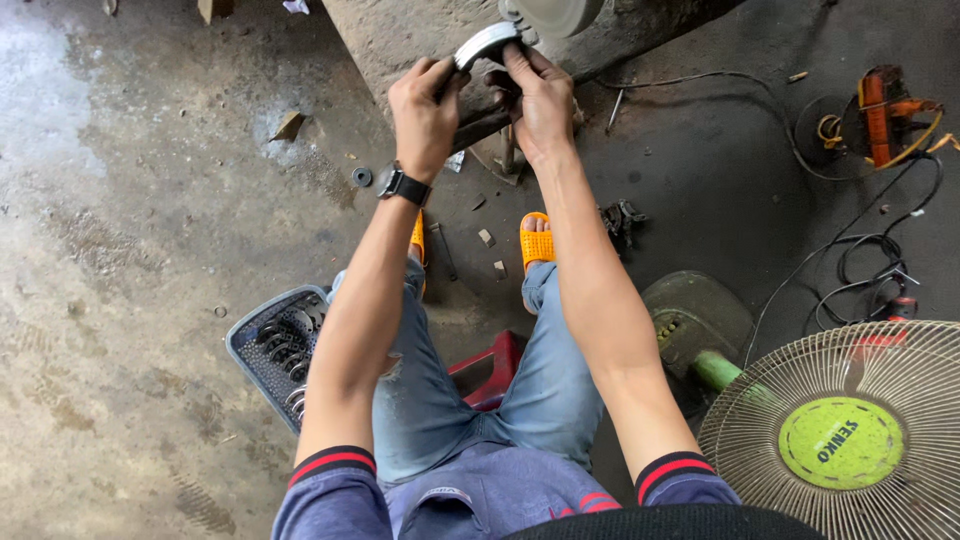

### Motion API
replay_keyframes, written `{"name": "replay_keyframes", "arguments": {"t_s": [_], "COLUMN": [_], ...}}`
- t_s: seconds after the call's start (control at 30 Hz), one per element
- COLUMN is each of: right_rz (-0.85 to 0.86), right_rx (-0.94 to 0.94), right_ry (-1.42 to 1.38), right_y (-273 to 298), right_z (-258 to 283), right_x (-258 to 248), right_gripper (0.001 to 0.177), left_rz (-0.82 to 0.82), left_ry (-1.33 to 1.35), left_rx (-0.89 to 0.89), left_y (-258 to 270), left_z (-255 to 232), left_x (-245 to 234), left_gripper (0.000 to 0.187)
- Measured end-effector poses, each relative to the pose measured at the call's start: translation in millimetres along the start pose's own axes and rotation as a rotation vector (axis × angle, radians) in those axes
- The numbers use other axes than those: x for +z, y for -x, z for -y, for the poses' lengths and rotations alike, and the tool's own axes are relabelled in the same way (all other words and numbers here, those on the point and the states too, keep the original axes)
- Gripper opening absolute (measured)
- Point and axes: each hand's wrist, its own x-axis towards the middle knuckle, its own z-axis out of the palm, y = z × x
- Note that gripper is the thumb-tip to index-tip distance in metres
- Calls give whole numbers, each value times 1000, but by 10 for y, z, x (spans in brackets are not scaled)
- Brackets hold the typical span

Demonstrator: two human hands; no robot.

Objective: The person sits on a stool and uses a bench grinder to smooth the edges of small, dark metal parts. They hold each part with both hands against the spinning wheel, creating sparks, then place the finished pieces into a grey plastic basket on the floor.

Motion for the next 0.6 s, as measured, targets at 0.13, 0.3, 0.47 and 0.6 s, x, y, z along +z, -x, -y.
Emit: {"name": "replay_keyframes", "arguments": {"t_s": [0.13,0.3,0.47,0.6], "right_rz": [98,85,193,506], "right_rx": [41,81,189,281], "right_ry": [6,-45,-231,-166], "right_y": [162,270,363,736], "right_z": [73,94,174,365], "right_x": [-92,-286,-501,-347], "right_gripper": [10,5,7,21], "left_rz": [24,56,62,130], "left_ry": [42,37,293,878], "left_rx": [25,83,-123,-464], "left_y": [66,200,413,784], "left_z": [-31,-149,-775,-1154], "left_x": [-136,-75,-174,-377], "left_gripper": [11,2,10,26]}}
